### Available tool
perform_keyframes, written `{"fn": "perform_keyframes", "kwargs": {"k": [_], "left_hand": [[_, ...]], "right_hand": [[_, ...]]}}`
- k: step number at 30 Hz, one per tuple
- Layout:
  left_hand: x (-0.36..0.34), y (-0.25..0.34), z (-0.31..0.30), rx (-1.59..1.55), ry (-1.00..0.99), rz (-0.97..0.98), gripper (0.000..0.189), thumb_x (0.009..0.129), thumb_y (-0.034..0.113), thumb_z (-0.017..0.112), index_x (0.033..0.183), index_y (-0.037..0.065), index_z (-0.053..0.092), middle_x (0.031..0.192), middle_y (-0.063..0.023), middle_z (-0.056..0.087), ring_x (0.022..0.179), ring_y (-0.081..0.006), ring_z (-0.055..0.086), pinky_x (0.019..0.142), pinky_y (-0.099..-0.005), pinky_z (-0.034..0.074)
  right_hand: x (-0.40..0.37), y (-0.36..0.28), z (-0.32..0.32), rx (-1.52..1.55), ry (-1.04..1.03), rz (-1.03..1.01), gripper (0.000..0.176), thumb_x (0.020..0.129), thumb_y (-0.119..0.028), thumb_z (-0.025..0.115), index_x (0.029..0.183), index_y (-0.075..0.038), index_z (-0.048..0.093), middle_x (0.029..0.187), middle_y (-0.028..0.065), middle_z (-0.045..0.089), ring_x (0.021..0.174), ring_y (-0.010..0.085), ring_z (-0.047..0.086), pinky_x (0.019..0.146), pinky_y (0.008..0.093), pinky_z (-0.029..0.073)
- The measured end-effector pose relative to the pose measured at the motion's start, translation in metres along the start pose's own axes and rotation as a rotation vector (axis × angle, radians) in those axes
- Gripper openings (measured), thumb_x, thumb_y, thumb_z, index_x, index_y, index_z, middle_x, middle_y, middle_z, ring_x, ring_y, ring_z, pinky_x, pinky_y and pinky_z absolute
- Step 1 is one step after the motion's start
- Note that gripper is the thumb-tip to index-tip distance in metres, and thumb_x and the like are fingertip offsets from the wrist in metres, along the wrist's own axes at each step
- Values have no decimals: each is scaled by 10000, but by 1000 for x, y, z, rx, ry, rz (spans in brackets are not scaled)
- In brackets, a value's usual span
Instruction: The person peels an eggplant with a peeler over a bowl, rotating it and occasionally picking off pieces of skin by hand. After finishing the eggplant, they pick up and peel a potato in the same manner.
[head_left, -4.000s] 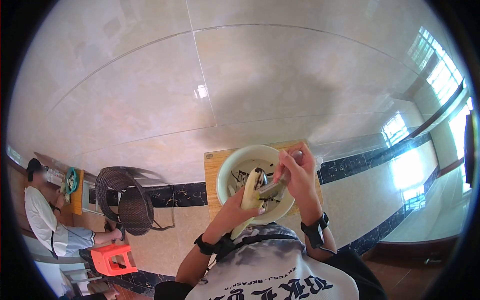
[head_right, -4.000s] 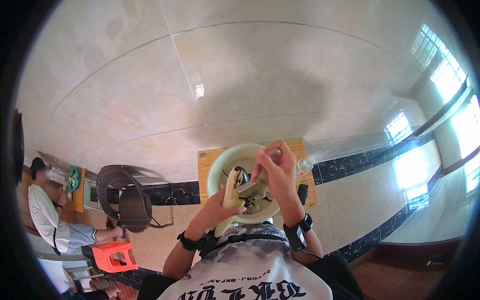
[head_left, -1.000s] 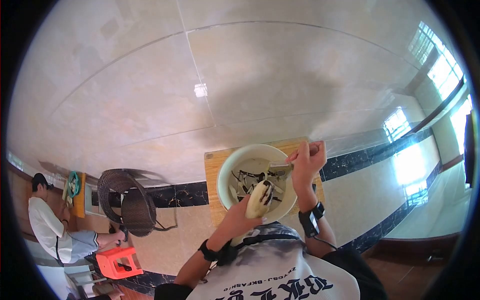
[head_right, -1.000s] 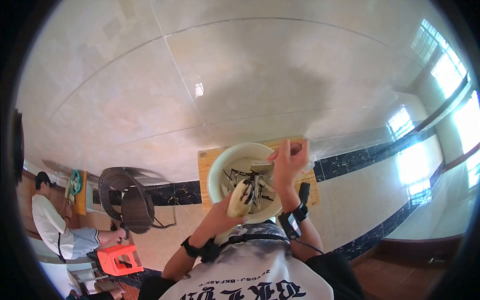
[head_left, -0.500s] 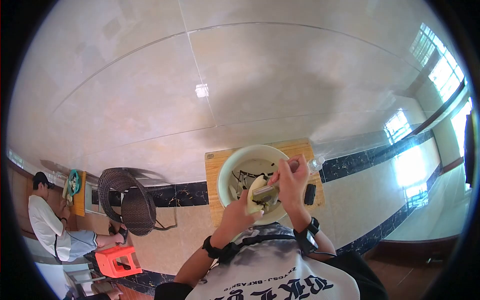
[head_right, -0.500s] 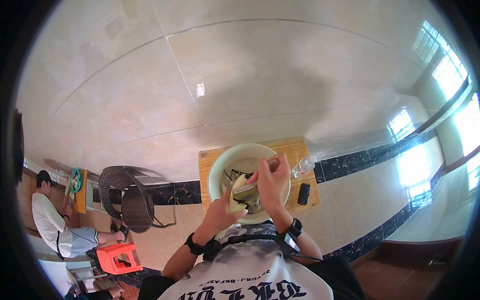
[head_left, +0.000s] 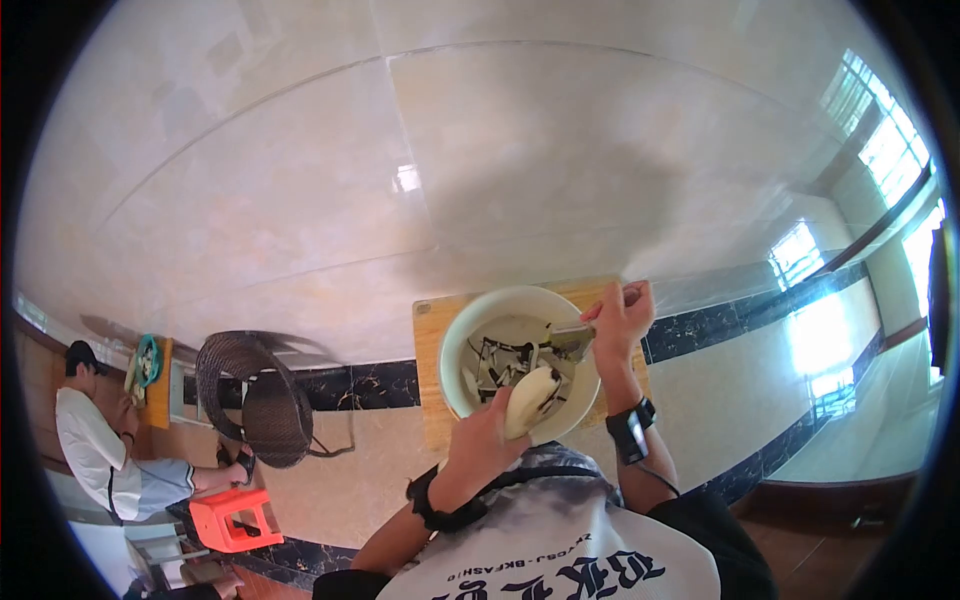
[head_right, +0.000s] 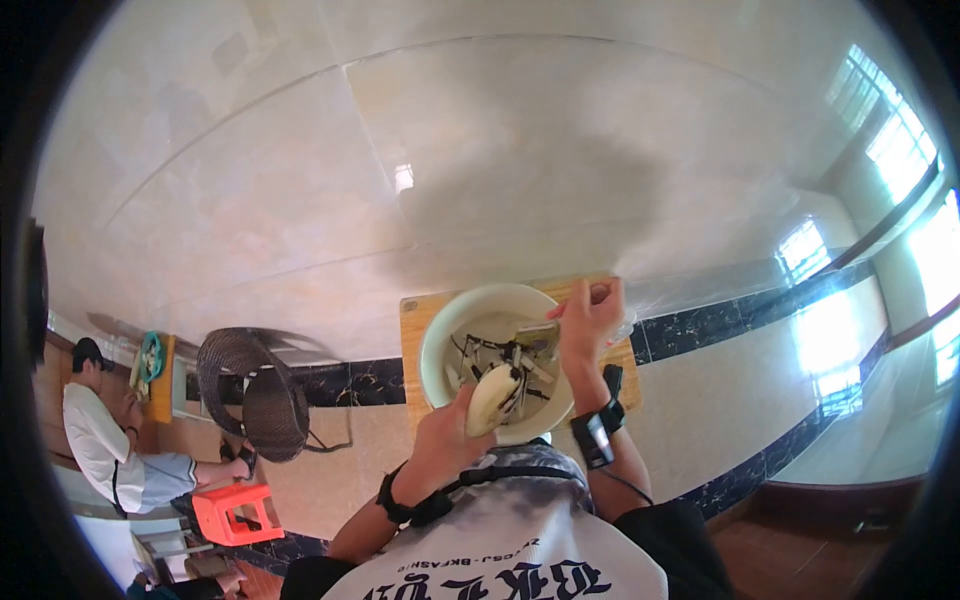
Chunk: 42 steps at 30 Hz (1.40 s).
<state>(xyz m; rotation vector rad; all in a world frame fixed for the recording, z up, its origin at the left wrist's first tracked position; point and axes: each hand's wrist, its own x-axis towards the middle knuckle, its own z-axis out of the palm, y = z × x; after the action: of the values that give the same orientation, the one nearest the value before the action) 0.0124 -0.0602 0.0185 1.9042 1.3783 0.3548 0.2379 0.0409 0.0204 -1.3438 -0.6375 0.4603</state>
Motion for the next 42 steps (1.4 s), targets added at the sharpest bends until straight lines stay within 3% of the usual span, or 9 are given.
{"fn": "perform_keyframes", "kwargs": {"k": [10,13,16,22,31,34,37,40,42], "left_hand": [[13,-17,-5,2,-15,-123,637,826,306,777,1302,30,456,921,-266,724,879,-471,715,783,-555,562],[18,-24,-2,33,-33,-136,685,823,361,795,1305,13,456,954,-259,731,893,-447,723,777,-527,570],[21,-27,4,22,7,-122,674,822,375,796,1281,15,458,948,-257,732,881,-454,722,768,-528,570],[24,-21,-1,-2,-4,-152,723,814,375,803,1327,3,456,948,-267,735,884,-469,719,780,-530,572],[24,-16,1,-127,-7,-102,714,804,342,811,1353,13,494,1001,-275,735,943,-469,716,810,-518,576],[19,-17,-1,-175,-30,-100,716,799,330,813,1367,26,502,1046,-275,729,969,-461,715,834,-505,572],[5,4,-8,-281,-205,-154,724,805,329,803,1390,38,494,1083,-271,723,977,-456,715,862,-494,565],[2,24,-9,-167,-173,1,735,816,329,791,1416,37,482,1109,-271,718,982,-447,719,874,-487,565],[7,24,-14,-200,-89,-74,736,824,341,789,1415,32,476,1073,-268,729,977,-433,727,875,-475,570]], "right_hand": [[-23,-35,4,438,-55,337,196,1020,-130,685,961,-40,522,675,53,560,510,164,587,510,341,562],[-38,-21,-2,416,-291,306,212,1030,-160,684,960,-53,515,674,46,535,495,154,546,497,327,534],[-48,-20,2,570,-298,423,198,1049,-157,655,961,-54,511,656,38,524,495,139,518,471,311,490],[-66,-41,4,474,-404,242,210,1070,-149,614,920,-64,494,630,15,474,491,119,490,448,309,463],[-96,-45,5,275,-413,-79,216,1023,-33,655,918,-37,466,619,50,586,503,89,573,456,241,458],[-89,-53,8,301,-321,-83,236,1014,-29,665,910,-40,453,616,57,594,502,92,584,457,240,466],[-53,-30,11,160,-231,-273,243,1028,-52,651,910,-50,438,599,45,568,479,96,554,446,260,466],[-30,-28,13,305,-152,5,242,1044,-85,632,909,-58,433,595,37,530,463,102,512,436,280,460],[-31,-37,10,367,-101,3,242,1053,-104,618,903,-72,430,609,32,494,463,112,482,428,301,454]]}}
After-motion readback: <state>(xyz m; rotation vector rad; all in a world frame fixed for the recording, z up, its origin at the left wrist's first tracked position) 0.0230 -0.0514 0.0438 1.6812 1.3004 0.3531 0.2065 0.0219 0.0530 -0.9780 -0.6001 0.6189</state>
